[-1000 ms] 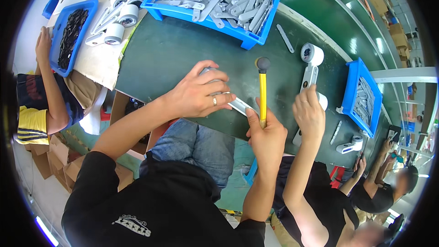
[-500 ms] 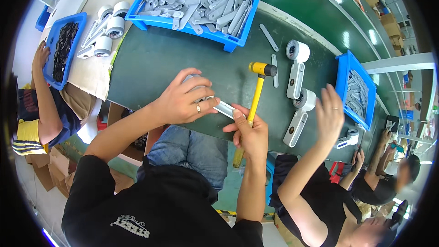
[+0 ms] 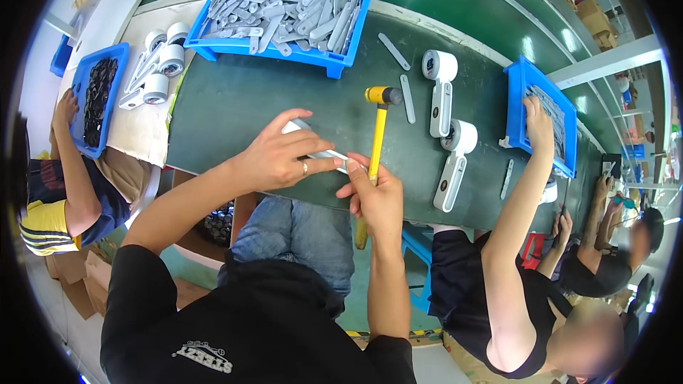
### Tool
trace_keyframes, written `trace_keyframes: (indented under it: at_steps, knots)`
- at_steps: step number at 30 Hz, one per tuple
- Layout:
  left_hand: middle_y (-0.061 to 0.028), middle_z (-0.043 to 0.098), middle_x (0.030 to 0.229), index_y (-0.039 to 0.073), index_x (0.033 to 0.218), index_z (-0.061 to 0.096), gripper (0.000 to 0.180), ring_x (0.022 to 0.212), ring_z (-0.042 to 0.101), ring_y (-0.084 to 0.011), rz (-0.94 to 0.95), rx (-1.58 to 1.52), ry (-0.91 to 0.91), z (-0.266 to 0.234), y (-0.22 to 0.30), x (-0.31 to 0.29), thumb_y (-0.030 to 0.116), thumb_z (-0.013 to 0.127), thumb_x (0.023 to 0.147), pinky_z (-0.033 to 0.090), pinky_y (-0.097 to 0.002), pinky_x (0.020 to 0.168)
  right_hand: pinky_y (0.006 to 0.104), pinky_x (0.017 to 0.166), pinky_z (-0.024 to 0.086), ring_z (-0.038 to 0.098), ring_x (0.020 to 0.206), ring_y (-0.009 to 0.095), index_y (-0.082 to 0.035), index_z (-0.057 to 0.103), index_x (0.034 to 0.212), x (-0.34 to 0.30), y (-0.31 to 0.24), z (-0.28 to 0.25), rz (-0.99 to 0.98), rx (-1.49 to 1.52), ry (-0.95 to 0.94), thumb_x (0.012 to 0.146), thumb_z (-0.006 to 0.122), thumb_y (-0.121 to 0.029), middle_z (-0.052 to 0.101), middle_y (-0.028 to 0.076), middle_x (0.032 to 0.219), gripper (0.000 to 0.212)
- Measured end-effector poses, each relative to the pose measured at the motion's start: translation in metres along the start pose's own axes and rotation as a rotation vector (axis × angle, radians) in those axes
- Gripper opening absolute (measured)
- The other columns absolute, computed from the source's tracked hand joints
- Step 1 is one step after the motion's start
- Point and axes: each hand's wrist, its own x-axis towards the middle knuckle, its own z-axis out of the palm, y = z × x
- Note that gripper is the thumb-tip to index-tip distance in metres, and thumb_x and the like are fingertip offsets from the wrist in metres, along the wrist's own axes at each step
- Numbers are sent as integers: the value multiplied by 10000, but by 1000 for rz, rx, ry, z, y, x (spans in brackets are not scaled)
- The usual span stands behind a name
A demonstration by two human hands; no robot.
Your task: The recorder is assembling hardware components by using a hammer to fit metal strips into plastic housings on an assembly line.
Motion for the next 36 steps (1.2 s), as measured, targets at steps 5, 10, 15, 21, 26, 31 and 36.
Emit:
trace_keyframes:
  at_steps: [5, 10, 15, 21, 26, 31, 36]
  knots:
    - [10, 719, 1009, 246, 1137, 792, 323, 917, 669, -142, 36, -8, -33, 7, -8, 1, 126, 677, 860, 425, -495, 1114, 214, 440, 366, 462, 489, 46, -5, 493, 1478, -21, 19, -7, -207, -12, 43, 1085, 575, -240, 523, -19, 672, 465]
    - [19, 709, 991, 245, 1132, 798, 317, 901, 662, -137, 25, -21, 3, 4, -5, 0, 142, 706, 847, 433, -489, 1104, 221, 447, 377, 457, 483, 58, -2, 394, 1569, -94, 19, -14, -256, -130, 175, 1133, 403, -173, 517, 5, 676, 469]
    - [31, 704, 985, 244, 1128, 799, 324, 859, 655, -129, 22, -20, 12, 6, -6, 0, 134, 727, 832, 450, -487, 1096, 240, 460, 390, 470, 488, 64, 14, 405, 1566, -140, 15, -15, -255, -309, 185, 1124, 403, -150, 493, -6, 619, 472]
    - [38, 711, 983, 234, 1113, 799, 317, 829, 655, -126, 10, -37, 22, 7, -4, 0, 126, 753, 819, 468, -483, 1087, 241, 476, 383, 487, 517, 57, -13, 400, 1579, -129, 26, -5, -85, -290, 166, 1118, 422, -165, 521, 1, 627, 486]
    - [33, 723, 998, 240, 1109, 801, 309, 817, 656, -128, -3, -48, 35, 6, -4, 1, 126, 760, 824, 473, -482, 1083, 247, 477, 375, 446, 513, 60, -15, 392, 1585, -133, 35, -5, -202, -317, 181, 1120, 420, -173, 486, -11, 628, 491]
    - [36, 725, 995, 264, 1121, 798, 318, 814, 657, -126, -3, -32, 21, 7, -5, 1, 139, 766, 830, 475, -479, 1080, 280, 513, 403, 466, 542, 91, -32, 418, 1565, -145, 30, -5, -261, -257, 205, 1116, 428, -167, 491, 25, 619, 469]
    - [40, 726, 989, 263, 1118, 798, 306, 815, 658, -127, -8, -37, 22, 5, -3, 0, 151, 774, 834, 469, -476, 1084, 251, 547, 427, 474, 554, 79, -1, 457, 1536, -117, 45, -11, -131, -393, 204, 1076, 533, -146, 501, -12, 640, 488]
